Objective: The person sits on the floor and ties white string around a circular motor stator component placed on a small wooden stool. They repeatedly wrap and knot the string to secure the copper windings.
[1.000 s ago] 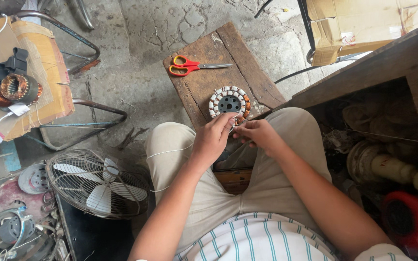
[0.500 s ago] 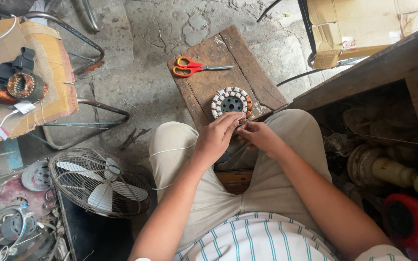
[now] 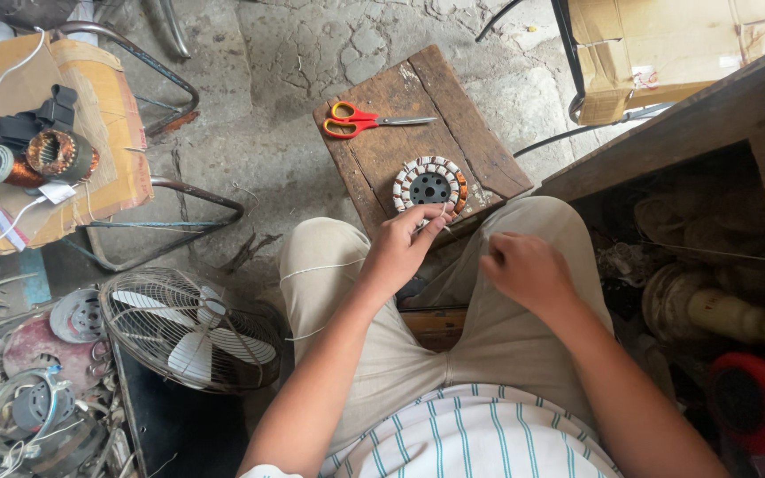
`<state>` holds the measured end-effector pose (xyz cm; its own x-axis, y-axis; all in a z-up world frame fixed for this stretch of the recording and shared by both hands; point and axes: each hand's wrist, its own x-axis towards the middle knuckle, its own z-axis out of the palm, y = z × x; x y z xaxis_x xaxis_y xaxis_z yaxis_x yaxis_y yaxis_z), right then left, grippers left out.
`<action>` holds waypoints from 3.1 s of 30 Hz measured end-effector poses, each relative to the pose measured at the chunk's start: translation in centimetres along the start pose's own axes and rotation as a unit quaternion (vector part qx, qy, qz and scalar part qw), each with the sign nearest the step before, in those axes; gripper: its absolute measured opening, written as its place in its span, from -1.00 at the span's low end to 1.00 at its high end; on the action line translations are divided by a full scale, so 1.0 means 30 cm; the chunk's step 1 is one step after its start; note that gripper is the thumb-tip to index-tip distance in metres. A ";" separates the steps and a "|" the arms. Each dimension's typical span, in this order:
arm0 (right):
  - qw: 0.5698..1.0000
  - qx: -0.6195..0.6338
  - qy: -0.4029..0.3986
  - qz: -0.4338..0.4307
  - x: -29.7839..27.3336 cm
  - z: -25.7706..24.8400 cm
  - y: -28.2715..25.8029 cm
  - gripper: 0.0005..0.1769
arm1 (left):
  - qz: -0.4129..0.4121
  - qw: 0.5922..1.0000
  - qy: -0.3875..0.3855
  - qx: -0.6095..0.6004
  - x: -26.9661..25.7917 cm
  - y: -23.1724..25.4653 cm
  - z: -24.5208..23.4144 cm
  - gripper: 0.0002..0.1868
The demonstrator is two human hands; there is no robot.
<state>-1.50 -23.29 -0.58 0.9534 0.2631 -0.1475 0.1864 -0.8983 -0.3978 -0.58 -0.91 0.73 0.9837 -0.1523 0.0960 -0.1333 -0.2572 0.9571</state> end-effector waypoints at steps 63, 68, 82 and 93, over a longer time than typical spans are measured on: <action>0.971 -0.031 0.194 -0.135 -0.057 0.293 -0.009 -0.74 | -0.043 0.998 0.003 0.040 -0.130 0.301 -0.112 -0.75; 0.989 0.118 0.085 0.003 0.092 0.300 -0.051 -0.73 | -0.020 1.000 -0.006 0.023 -0.125 0.320 -0.103 -0.74; 0.963 0.191 0.170 0.088 0.100 0.297 -0.076 -0.79 | -0.062 0.997 -0.026 0.035 -0.132 0.325 -0.099 -0.75; 0.981 -0.111 -0.018 -0.158 -0.037 0.545 0.008 -0.90 | -0.042 0.999 -0.010 0.014 -0.150 0.332 -0.143 -0.79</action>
<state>-6.38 -18.04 -15.31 0.8312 0.5500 -0.0809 0.5227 -0.8228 -0.2229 -5.81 1.31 10.99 0.9890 -0.1479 0.0095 -0.0535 -0.2968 0.9534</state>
